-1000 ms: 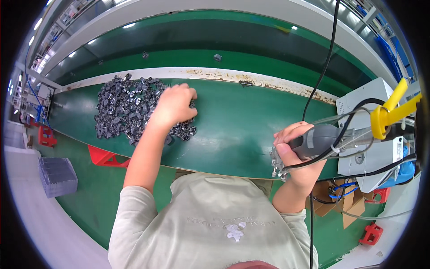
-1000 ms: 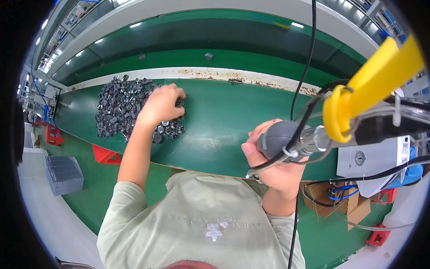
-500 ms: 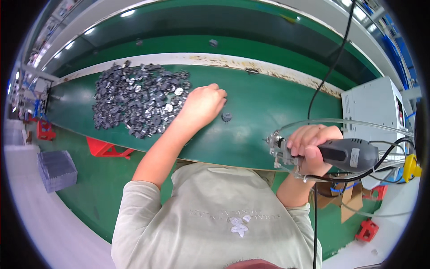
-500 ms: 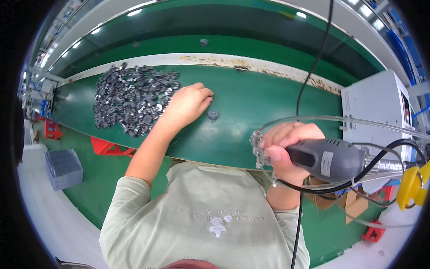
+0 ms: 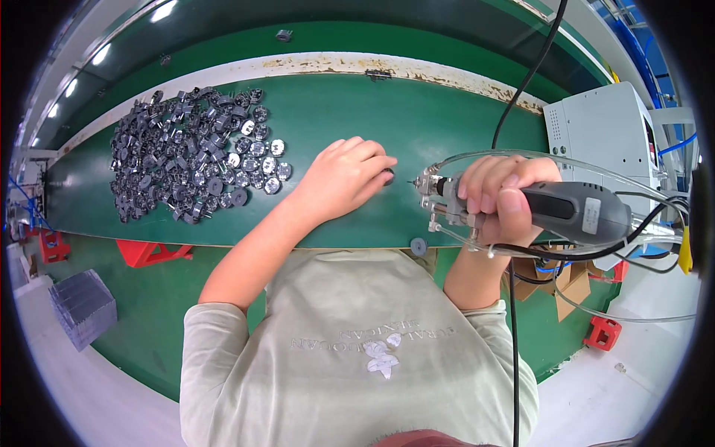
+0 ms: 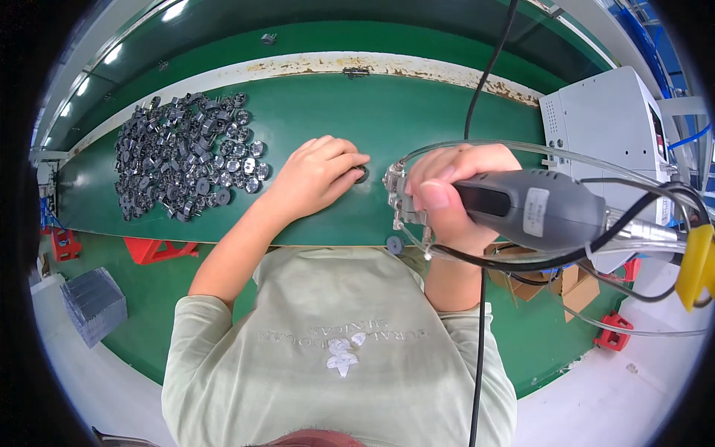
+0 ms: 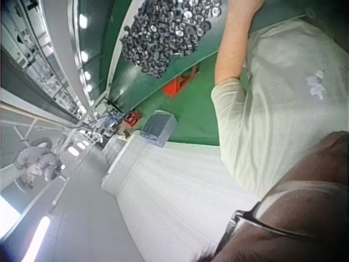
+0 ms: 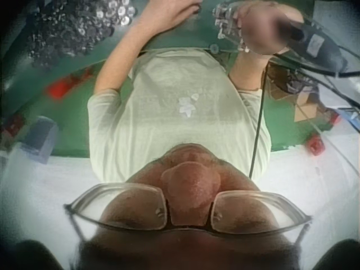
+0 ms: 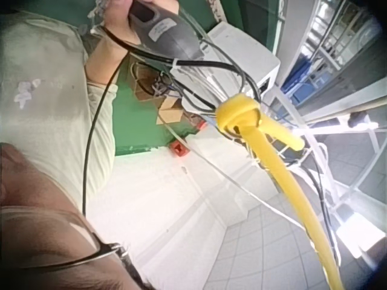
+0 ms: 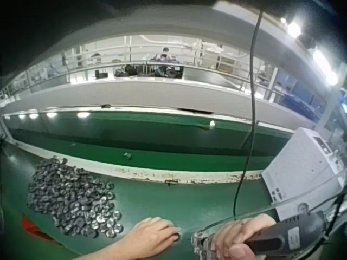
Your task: The person uses a soldering iron to attach small metal components to a green work surface. They repeatedly pick up components from a pile, position them, and apply the soldering iron to secure them in place.
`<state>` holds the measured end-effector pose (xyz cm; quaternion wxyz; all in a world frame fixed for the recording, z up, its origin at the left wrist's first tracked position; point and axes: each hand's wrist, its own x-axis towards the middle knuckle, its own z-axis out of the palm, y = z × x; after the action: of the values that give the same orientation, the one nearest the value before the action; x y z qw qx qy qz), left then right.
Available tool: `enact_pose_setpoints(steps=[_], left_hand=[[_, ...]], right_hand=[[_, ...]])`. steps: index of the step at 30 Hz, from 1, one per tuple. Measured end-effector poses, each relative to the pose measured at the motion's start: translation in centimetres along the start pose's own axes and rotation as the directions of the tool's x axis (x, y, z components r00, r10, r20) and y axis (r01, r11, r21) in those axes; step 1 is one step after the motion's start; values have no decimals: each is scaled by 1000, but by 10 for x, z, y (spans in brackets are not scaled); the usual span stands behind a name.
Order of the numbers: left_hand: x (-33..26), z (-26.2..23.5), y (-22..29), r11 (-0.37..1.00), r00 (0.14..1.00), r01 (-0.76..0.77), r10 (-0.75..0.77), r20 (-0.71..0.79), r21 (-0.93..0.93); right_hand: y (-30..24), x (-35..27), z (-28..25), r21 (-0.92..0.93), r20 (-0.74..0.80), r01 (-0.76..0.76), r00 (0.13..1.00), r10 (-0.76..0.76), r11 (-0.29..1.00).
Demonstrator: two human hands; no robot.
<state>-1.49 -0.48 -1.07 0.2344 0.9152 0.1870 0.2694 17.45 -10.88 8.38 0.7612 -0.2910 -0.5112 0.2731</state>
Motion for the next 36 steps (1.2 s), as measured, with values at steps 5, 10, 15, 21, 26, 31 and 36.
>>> enact_pose_setpoints(steps=[5, 10, 15, 21, 26, 31, 36], left_hand=[[-10, -7, 28, 977, 981, -191, 186, -60, -99], [-88, 26, 70, 714, 902, -85, 352, 251, -695], [-91, 100, 77, 855, 872, 174, 97, 481, -488], [-1, 251, 83, 936, 641, -325, 322, 696, -134], [-43, 273, 71, 767, 653, -625, 411, 636, 147], [-58, 204, 85, 829, 646, -555, 479, 594, -65], [-58, 57, 101, 890, 869, -333, 418, 266, -310]], right_hand=[[6, 3, -20, 56, 32, 41, 999, -43, 998], [17, 11, -37, 12, 56, 56, 997, -57, 998], [13, 8, -35, -33, -33, 28, 999, -29, 999], [-26, 12, -29, -8, -55, -34, 998, 33, 999], [-54, -5, -16, -149, -144, -42, 989, 21, 988], [-62, -8, -2, 24, -278, 21, 960, -13, 1000], [-58, -3, -9, 48, -192, 21, 981, -12, 999]])
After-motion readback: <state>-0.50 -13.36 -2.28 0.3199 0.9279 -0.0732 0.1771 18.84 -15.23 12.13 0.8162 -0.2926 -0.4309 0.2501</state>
